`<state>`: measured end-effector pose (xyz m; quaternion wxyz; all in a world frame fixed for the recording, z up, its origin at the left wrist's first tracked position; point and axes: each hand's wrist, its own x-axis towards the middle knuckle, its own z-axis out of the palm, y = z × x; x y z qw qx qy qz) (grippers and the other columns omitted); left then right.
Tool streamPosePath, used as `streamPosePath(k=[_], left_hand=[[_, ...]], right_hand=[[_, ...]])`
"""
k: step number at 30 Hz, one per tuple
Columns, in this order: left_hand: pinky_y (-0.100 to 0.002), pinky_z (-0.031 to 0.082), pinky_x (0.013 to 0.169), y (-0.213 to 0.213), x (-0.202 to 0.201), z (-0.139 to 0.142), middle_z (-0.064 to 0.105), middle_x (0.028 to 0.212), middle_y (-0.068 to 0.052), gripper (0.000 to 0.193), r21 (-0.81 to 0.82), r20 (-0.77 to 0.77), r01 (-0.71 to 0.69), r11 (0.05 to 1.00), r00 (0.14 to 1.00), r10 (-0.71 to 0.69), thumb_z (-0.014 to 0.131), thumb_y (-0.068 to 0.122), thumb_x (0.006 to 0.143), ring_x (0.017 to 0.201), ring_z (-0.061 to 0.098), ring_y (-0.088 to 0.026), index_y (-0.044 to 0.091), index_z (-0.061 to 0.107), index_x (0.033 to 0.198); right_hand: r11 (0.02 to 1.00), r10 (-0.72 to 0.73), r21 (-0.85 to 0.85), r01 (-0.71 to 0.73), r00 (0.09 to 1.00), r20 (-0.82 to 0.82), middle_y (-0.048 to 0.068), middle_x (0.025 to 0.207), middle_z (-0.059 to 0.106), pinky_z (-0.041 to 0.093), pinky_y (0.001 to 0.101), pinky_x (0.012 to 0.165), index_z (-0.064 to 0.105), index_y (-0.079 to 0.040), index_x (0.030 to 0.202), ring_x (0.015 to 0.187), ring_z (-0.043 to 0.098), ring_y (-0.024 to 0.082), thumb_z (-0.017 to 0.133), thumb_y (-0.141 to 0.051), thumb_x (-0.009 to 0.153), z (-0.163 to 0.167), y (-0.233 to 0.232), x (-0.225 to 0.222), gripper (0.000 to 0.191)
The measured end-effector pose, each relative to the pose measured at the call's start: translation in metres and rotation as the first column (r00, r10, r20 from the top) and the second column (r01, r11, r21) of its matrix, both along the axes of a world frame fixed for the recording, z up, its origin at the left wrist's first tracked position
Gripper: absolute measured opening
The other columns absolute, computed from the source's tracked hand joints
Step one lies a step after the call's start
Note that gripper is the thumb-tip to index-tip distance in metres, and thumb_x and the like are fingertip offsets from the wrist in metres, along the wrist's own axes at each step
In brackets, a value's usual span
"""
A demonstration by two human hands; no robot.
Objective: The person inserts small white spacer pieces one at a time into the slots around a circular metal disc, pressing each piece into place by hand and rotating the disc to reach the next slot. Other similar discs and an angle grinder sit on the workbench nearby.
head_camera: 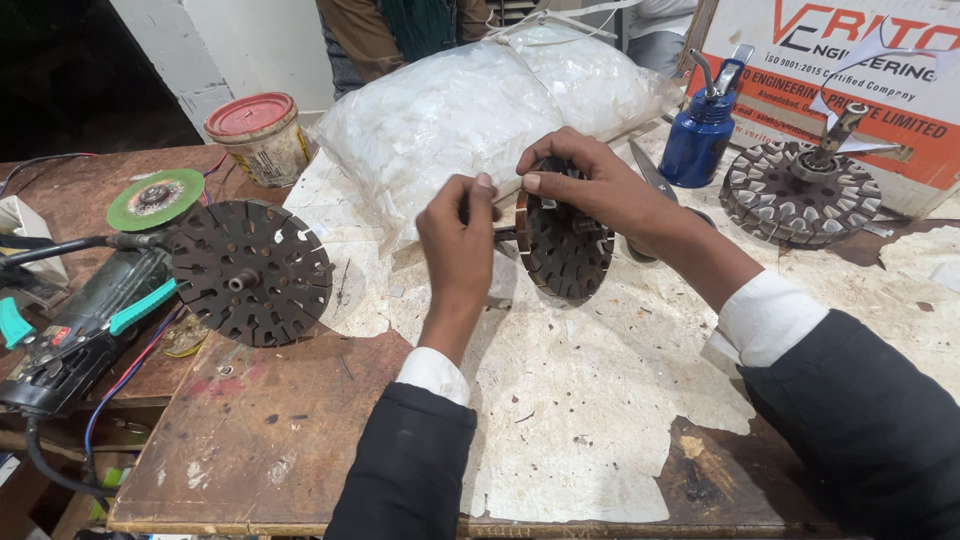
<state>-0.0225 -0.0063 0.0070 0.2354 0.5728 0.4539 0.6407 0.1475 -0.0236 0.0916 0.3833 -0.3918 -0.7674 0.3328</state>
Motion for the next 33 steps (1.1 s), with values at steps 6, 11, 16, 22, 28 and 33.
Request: streamPosePath(k=[6, 11, 16, 22, 28, 33], left_hand=[[-0.033, 0.052, 0.074, 0.001, -0.027, 0.006, 0.065, 0.101, -0.012, 0.010, 0.002, -0.209, -0.380, 0.925, 0.904, 0.372, 0.058, 0.005, 0.093, 0.085, 0.065, -0.019, 0.001, 0.061, 0.102], [-0.037, 0.051, 0.088, -0.001, -0.047, 0.006, 0.055, 0.116, -0.014, 0.016, -0.071, -0.246, -0.484, 0.872, 0.856, 0.454, 0.051, -0.008, 0.091, 0.101, 0.063, -0.023, -0.001, 0.055, 0.105], [-0.044, 0.048, 0.104, 0.001, -0.064, 0.005, 0.047, 0.133, -0.020, 0.043, 0.117, -0.128, -0.532, 0.839, 0.830, 0.544, 0.048, -0.016, 0.086, 0.124, 0.059, -0.034, -0.006, 0.050, 0.127], [-0.046, 0.041, 0.114, -0.002, -0.077, 0.000, 0.025, 0.162, -0.026, 0.076, -0.207, -0.335, -0.508, 0.836, 0.840, 0.427, 0.049, -0.017, 0.087, 0.142, 0.043, -0.044, 0.009, 0.033, 0.157], [-0.057, 0.027, 0.116, -0.003, -0.082, 0.002, -0.004, 0.162, -0.037, 0.091, -0.238, -0.627, -0.575, 0.783, 0.706, 0.328, 0.065, 0.021, 0.096, 0.148, 0.016, -0.054, -0.006, 0.003, 0.157], [-0.059, 0.017, 0.119, 0.003, -0.084, 0.000, -0.003, 0.161, -0.039, 0.091, -0.195, -0.641, -0.602, 0.774, 0.676, 0.364, 0.058, 0.036, 0.097, 0.151, 0.009, -0.052, -0.016, 0.009, 0.153]], right_hand=[[1.000, -0.016, 0.021, 0.016, 1.000, 0.016, 0.001, 0.115, 0.057, 0.047, 0.0312, 0.096, 0.068, -0.014, 0.114, 0.112, 0.058, 0.014, 0.071, -0.038, 0.092, -0.004, 0.004, 0.003, 0.033], [0.999, -0.026, 0.023, 0.026, 0.999, 0.037, 0.002, 0.116, 0.056, 0.046, 0.0325, 0.097, 0.068, -0.014, 0.111, 0.114, 0.056, 0.015, 0.071, -0.038, 0.090, -0.007, 0.007, 0.005, 0.032], [0.999, -0.010, 0.037, 0.008, 0.998, 0.054, 0.004, 0.117, 0.054, 0.044, 0.0343, 0.102, 0.069, -0.015, 0.109, 0.119, 0.055, 0.019, 0.069, -0.039, 0.089, -0.009, 0.008, 0.007, 0.031], [0.998, -0.044, 0.038, 0.041, 0.995, 0.092, 0.003, 0.118, 0.054, 0.040, 0.0356, 0.105, 0.068, -0.017, 0.108, 0.123, 0.051, 0.020, 0.068, -0.040, 0.089, -0.009, 0.005, 0.003, 0.030], [0.997, -0.051, 0.068, 0.042, 0.989, 0.139, 0.002, 0.120, 0.055, 0.034, 0.0370, 0.110, 0.068, -0.017, 0.110, 0.128, 0.044, 0.020, 0.067, -0.042, 0.091, -0.009, 0.004, 0.005, 0.031], [0.999, -0.025, 0.040, 0.022, 0.996, 0.086, 0.003, 0.117, 0.052, 0.041, 0.0364, 0.105, 0.068, -0.016, 0.108, 0.123, 0.050, 0.019, 0.069, -0.041, 0.089, -0.007, 0.005, 0.004, 0.031]])
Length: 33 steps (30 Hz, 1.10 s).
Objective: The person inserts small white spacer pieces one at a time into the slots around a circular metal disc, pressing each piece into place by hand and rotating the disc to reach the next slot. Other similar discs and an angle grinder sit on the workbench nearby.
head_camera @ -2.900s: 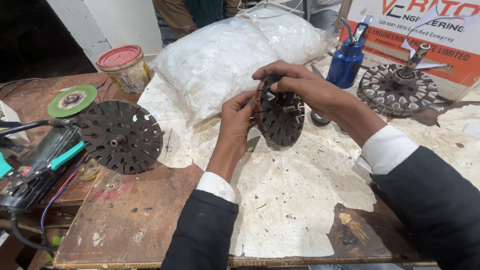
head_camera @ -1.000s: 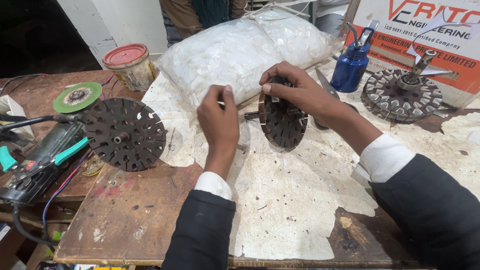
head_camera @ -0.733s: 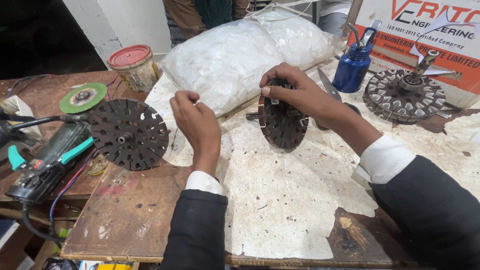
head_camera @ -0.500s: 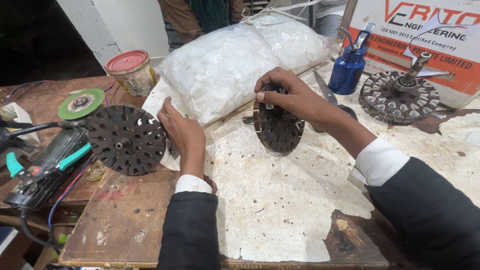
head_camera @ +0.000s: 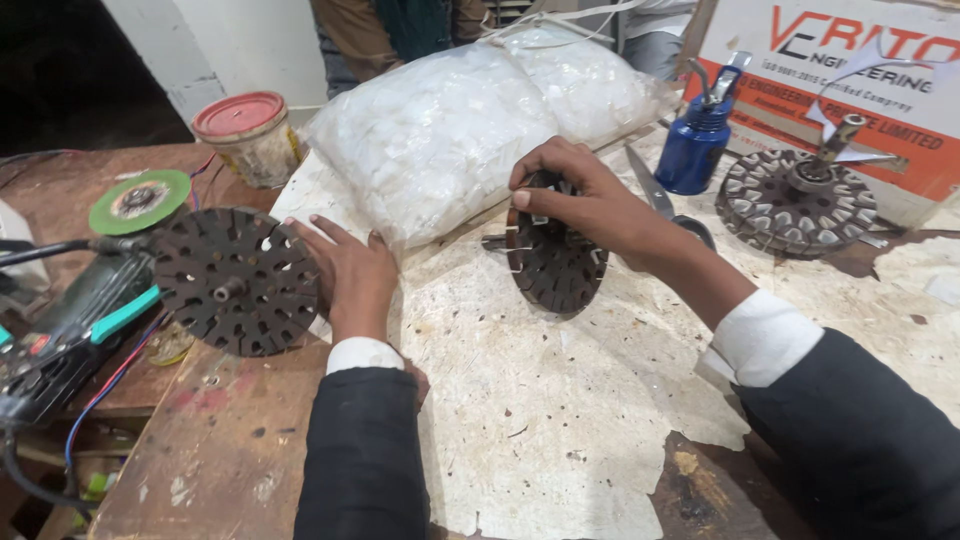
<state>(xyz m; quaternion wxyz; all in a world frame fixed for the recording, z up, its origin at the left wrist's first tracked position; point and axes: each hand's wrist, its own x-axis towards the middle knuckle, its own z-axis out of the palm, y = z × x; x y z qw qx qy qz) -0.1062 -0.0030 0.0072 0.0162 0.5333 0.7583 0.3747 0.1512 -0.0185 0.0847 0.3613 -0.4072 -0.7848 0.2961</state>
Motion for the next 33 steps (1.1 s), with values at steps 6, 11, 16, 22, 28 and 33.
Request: streamPosePath(k=[6, 11, 16, 22, 28, 33], left_hand=[[-0.059, 0.013, 0.118, 0.005, -0.001, 0.003, 0.018, 0.155, -0.042, 0.084, -0.025, -0.130, -0.041, 0.999, 0.991, 0.038, 0.050, 0.043, 0.099, 0.147, 0.016, -0.052, -0.025, 0.028, 0.144], [-0.050, 0.035, 0.117, 0.004, 0.000, 0.004, 0.050, 0.136, -0.035, 0.056, -0.136, -0.371, -0.031, 0.990, 0.928, -0.022, 0.056, 0.028, 0.102, 0.131, 0.046, -0.044, -0.022, 0.054, 0.128], [-0.043, 0.054, 0.084, 0.000, 0.008, 0.010, 0.053, 0.123, -0.028, 0.055, -0.042, -0.315, 0.003, 0.999, 0.949, -0.016, 0.079, 0.015, 0.079, 0.109, 0.054, -0.041, -0.021, 0.057, 0.115], [-0.042, 0.053, 0.100, -0.006, 0.011, 0.013, 0.057, 0.122, -0.026, 0.031, -0.108, -0.424, -0.026, 0.994, 0.906, -0.022, 0.075, 0.010, 0.088, 0.118, 0.054, -0.040, -0.012, 0.065, 0.108], [-0.047, 0.049, 0.100, -0.008, 0.009, 0.018, 0.054, 0.122, -0.033, 0.068, 0.026, -0.166, 0.005, 1.000, 0.986, 0.000, 0.086, 0.020, 0.076, 0.118, 0.054, -0.046, -0.022, 0.054, 0.118], [-0.043, 0.057, 0.090, -0.010, 0.009, 0.020, 0.049, 0.125, -0.039, 0.055, -0.070, 0.022, 0.018, 0.997, 1.000, -0.016, 0.072, -0.005, 0.082, 0.113, 0.059, -0.047, -0.022, 0.045, 0.127]], right_hand=[[1.000, 0.005, 0.010, -0.005, 1.000, -0.009, 0.003, 0.116, 0.052, 0.041, 0.0350, 0.105, 0.069, -0.015, 0.109, 0.121, 0.051, 0.019, 0.070, -0.038, 0.090, 0.000, 0.001, 0.001, 0.030], [1.000, -0.004, 0.000, 0.004, 1.000, -0.012, 0.003, 0.117, 0.052, 0.041, 0.0349, 0.104, 0.068, -0.015, 0.109, 0.122, 0.050, 0.018, 0.070, -0.038, 0.090, -0.003, 0.002, 0.002, 0.030], [1.000, -0.004, -0.001, 0.004, 1.000, 0.000, 0.003, 0.117, 0.052, 0.042, 0.0353, 0.103, 0.068, -0.016, 0.109, 0.120, 0.051, 0.018, 0.069, -0.038, 0.090, 0.001, 0.001, 0.002, 0.029], [1.000, -0.004, -0.005, 0.003, 1.000, -0.015, 0.003, 0.115, 0.054, 0.042, 0.0338, 0.102, 0.069, -0.014, 0.107, 0.118, 0.053, 0.017, 0.069, -0.037, 0.090, 0.002, 0.001, 0.002, 0.029], [0.997, 0.061, 0.041, -0.064, 0.997, 0.054, 0.002, 0.114, 0.059, 0.046, 0.0340, 0.101, 0.070, -0.014, 0.113, 0.117, 0.059, 0.017, 0.067, -0.042, 0.093, 0.006, 0.005, 0.009, 0.034], [0.994, 0.094, 0.047, -0.095, 0.995, 0.029, 0.001, 0.119, 0.065, 0.045, 0.0339, 0.103, 0.069, -0.015, 0.121, 0.119, 0.059, 0.016, 0.061, -0.041, 0.099, 0.006, 0.007, 0.014, 0.035]])
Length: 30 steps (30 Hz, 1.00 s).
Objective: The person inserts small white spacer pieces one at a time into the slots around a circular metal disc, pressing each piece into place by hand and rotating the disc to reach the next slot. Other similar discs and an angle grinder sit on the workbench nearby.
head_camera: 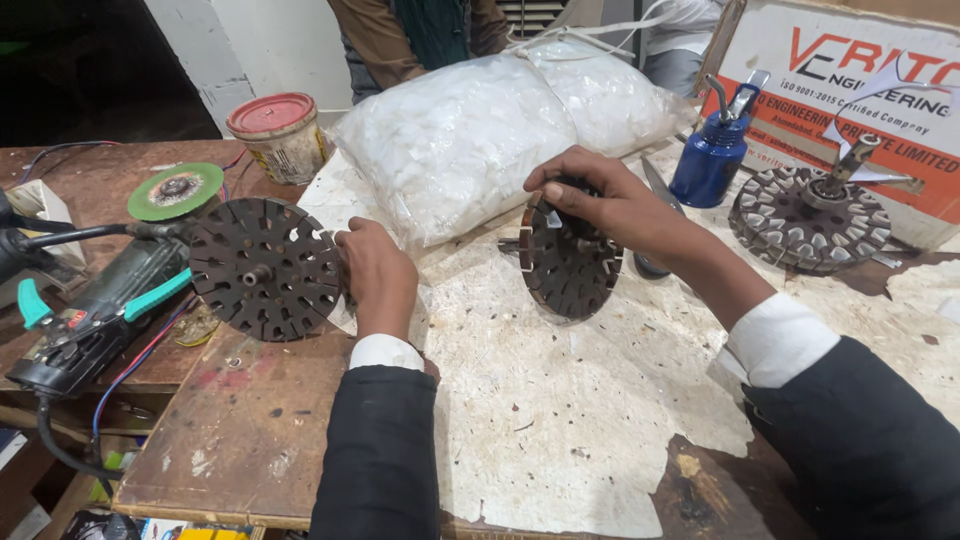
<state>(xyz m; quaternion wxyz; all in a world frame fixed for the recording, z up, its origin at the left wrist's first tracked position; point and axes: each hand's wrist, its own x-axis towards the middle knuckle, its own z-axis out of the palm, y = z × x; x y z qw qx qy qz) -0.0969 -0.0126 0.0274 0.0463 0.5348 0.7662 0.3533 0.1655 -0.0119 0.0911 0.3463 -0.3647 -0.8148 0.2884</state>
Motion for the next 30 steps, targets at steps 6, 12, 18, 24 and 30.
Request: streamPosePath(k=[6, 12, 18, 24, 30], left_hand=[[-0.046, 0.057, 0.089, -0.005, 0.003, -0.007, 0.050, 0.124, -0.032, 0.031, 0.031, 0.131, 0.014, 0.999, 0.991, -0.018, 0.061, -0.005, 0.092, 0.109, 0.061, -0.046, -0.014, 0.053, 0.121], [-0.038, 0.057, 0.087, -0.009, 0.019, 0.001, 0.054, 0.122, -0.019, 0.023, 0.677, 0.101, 0.000, 0.736, 0.990, -0.093, 0.055, -0.011, 0.098, 0.104, 0.065, -0.028, -0.005, 0.059, 0.120], [-0.027, 0.054, 0.081, -0.003, 0.072, 0.007, 0.068, 0.099, -0.006, 0.025, 0.775, 0.522, 0.275, 0.568, 0.227, -0.822, 0.075, 0.005, 0.092, 0.091, 0.065, -0.011, -0.002, 0.069, 0.116], [-0.028, 0.057, 0.088, 0.001, 0.074, -0.001, 0.070, 0.098, -0.005, 0.031, 0.823, 0.546, 0.257, 0.506, -0.113, -0.830, 0.081, 0.013, 0.090, 0.092, 0.067, -0.013, 0.000, 0.067, 0.115], [-0.029, 0.055, 0.084, 0.000, 0.075, 0.003, 0.069, 0.100, -0.003, 0.040, 0.792, 0.608, 0.257, 0.554, -0.241, -0.757, 0.082, 0.017, 0.088, 0.092, 0.066, -0.013, 0.004, 0.064, 0.121]], right_hand=[[0.998, -0.020, -0.058, 0.019, 0.999, -0.026, 0.001, 0.118, 0.067, 0.047, 0.0339, 0.100, 0.069, -0.015, 0.122, 0.117, 0.060, 0.015, 0.061, -0.038, 0.099, 0.000, -0.003, -0.001, 0.033], [0.996, -0.075, -0.045, 0.073, 0.996, -0.042, 0.000, 0.116, 0.068, 0.049, 0.0317, 0.098, 0.070, -0.015, 0.123, 0.113, 0.062, 0.013, 0.064, -0.035, 0.097, 0.004, -0.007, -0.006, 0.033], [0.881, -0.099, 0.459, 0.117, 0.993, -0.064, 0.002, 0.102, 0.075, 0.051, 0.0305, 0.091, 0.076, -0.006, 0.110, 0.098, 0.066, 0.012, 0.072, -0.023, 0.097, 0.016, -0.020, -0.010, 0.022], [0.986, -0.088, 0.133, 0.100, 0.992, -0.092, 0.003, 0.082, 0.076, 0.055, 0.0215, 0.060, 0.075, -0.003, 0.101, 0.069, 0.069, 0.005, 0.078, -0.016, 0.091, 0.025, -0.035, -0.024, 0.017], [0.986, -0.077, 0.143, 0.090, 0.992, -0.096, 0.003, 0.084, 0.077, 0.060, 0.0221, 0.068, 0.075, -0.002, 0.100, 0.074, 0.073, 0.006, 0.075, -0.009, 0.090, 0.028, -0.037, -0.027, 0.012]])
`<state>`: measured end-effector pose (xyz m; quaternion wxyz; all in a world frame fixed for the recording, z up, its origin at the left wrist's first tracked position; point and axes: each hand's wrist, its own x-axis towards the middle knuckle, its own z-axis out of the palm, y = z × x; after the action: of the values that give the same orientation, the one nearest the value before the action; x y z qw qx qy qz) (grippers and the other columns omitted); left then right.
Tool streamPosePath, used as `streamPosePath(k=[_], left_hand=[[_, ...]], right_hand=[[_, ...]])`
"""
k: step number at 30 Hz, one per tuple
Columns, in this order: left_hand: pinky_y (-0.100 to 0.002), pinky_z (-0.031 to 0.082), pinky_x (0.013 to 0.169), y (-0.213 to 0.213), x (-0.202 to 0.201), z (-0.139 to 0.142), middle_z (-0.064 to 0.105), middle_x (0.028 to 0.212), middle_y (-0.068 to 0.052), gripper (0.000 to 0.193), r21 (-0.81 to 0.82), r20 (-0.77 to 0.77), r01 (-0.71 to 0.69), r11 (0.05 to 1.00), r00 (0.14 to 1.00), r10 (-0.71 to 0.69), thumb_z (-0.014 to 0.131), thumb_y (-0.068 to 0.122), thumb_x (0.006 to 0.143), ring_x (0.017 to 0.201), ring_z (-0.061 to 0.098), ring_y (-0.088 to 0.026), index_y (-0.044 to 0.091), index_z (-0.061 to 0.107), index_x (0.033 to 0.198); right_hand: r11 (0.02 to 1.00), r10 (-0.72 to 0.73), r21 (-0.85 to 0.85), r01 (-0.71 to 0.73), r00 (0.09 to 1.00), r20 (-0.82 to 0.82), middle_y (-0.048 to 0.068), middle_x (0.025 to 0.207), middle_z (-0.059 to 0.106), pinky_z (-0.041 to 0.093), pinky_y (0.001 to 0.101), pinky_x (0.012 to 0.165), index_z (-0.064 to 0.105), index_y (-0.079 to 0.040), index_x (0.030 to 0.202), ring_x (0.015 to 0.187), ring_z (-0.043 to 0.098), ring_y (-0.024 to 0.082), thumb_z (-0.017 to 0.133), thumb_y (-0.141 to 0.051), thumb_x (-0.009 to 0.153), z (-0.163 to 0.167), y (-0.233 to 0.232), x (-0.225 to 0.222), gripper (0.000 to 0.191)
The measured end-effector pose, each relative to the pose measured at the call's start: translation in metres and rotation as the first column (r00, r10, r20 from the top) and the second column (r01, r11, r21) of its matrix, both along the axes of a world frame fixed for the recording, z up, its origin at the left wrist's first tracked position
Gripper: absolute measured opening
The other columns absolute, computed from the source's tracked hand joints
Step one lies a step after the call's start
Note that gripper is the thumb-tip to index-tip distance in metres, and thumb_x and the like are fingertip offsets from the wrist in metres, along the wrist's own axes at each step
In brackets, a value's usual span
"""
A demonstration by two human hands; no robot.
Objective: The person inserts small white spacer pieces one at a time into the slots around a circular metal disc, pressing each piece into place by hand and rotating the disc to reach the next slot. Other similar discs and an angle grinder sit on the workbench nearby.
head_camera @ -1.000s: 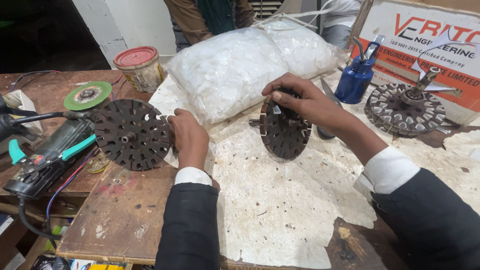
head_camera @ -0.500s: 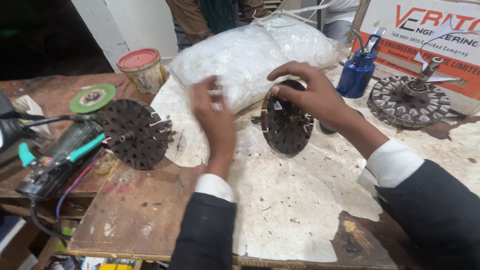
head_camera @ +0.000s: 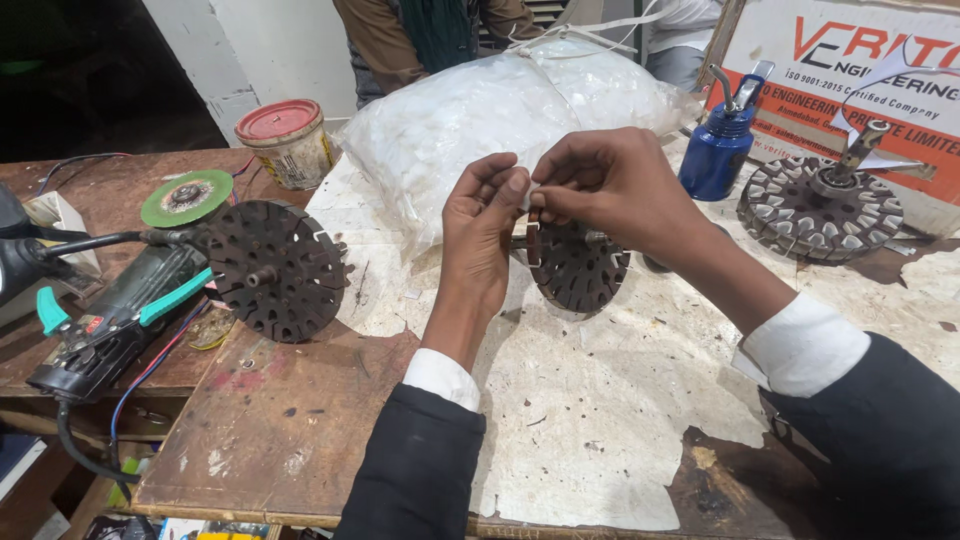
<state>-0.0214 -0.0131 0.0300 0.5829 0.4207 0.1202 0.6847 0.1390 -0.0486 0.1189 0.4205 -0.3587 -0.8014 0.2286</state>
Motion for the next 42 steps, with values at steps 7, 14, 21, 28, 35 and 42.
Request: streamPosePath(k=[7, 14, 21, 28, 35, 42], left_hand=[[-0.027, 0.054, 0.072, 0.002, 0.001, -0.003, 0.068, 0.097, 0.000, 0.041, -0.018, -0.106, -0.039, 0.999, 0.994, 0.036, 0.082, 0.028, 0.084, 0.083, 0.064, -0.010, 0.008, 0.064, 0.114], [-0.023, 0.049, 0.064, 0.000, 0.000, -0.004, 0.068, 0.081, 0.002, 0.023, -0.050, -0.131, 0.039, 0.998, 0.990, -0.045, 0.077, 0.030, 0.092, 0.070, 0.059, -0.008, 0.008, 0.072, 0.095], [-0.027, 0.053, 0.068, -0.005, 0.000, 0.002, 0.072, 0.087, -0.002, 0.018, 0.048, -0.122, -0.058, 0.997, 0.990, 0.064, 0.077, 0.023, 0.095, 0.076, 0.060, -0.008, 0.007, 0.076, 0.100], [-0.028, 0.055, 0.079, -0.005, 0.000, 0.000, 0.076, 0.093, -0.003, 0.020, 0.143, -0.179, -0.079, 0.987, 0.978, 0.104, 0.076, 0.024, 0.096, 0.087, 0.068, -0.012, 0.005, 0.077, 0.103], [-0.029, 0.057, 0.080, -0.007, 0.002, 0.006, 0.073, 0.100, -0.005, 0.030, 0.173, -0.165, -0.237, 0.956, 0.950, 0.265, 0.076, 0.019, 0.092, 0.092, 0.069, -0.012, 0.005, 0.069, 0.118], [-0.028, 0.059, 0.091, -0.008, 0.007, 0.006, 0.071, 0.108, -0.005, 0.020, 0.290, -0.152, -0.299, 0.909, 0.923, 0.353, 0.073, 0.012, 0.099, 0.103, 0.067, -0.011, 0.002, 0.068, 0.116]], right_hand=[[0.950, -0.097, 0.306, 0.067, 0.992, 0.083, 0.005, 0.085, 0.077, 0.062, 0.0248, 0.074, 0.074, -0.001, 0.097, 0.079, 0.076, 0.011, 0.075, -0.005, 0.090, -0.002, -0.001, 0.004, 0.008], [0.778, -0.197, 0.628, -0.018, 0.942, 0.272, 0.009, 0.094, 0.071, 0.059, 0.0299, 0.072, 0.070, 0.000, 0.096, 0.083, 0.074, 0.018, 0.076, -0.002, 0.089, -0.004, -0.002, 0.008, 0.009], [0.921, -0.080, 0.389, 0.002, 0.980, 0.184, 0.007, 0.095, 0.074, 0.063, 0.0278, 0.077, 0.070, -0.002, 0.104, 0.084, 0.075, 0.014, 0.076, -0.006, 0.090, -0.002, 0.006, 0.008, 0.016], [0.955, -0.125, 0.283, 0.085, 0.984, 0.124, 0.009, 0.092, 0.078, 0.063, 0.0277, 0.078, 0.072, -0.002, 0.111, 0.084, 0.077, 0.013, 0.074, -0.009, 0.095, 0.000, 0.006, 0.006, 0.018], [0.953, -0.122, 0.289, 0.088, 0.987, 0.102, 0.011, 0.092, 0.079, 0.063, 0.0284, 0.074, 0.067, 0.002, 0.115, 0.083, 0.079, 0.014, 0.067, -0.006, 0.098, 0.001, -0.001, 0.003, 0.018], [0.951, -0.156, 0.285, 0.116, 0.980, 0.123, 0.012, 0.086, 0.078, 0.063, 0.0286, 0.070, 0.065, 0.002, 0.116, 0.080, 0.079, 0.016, 0.066, -0.004, 0.098, 0.004, -0.008, 0.000, 0.019]])
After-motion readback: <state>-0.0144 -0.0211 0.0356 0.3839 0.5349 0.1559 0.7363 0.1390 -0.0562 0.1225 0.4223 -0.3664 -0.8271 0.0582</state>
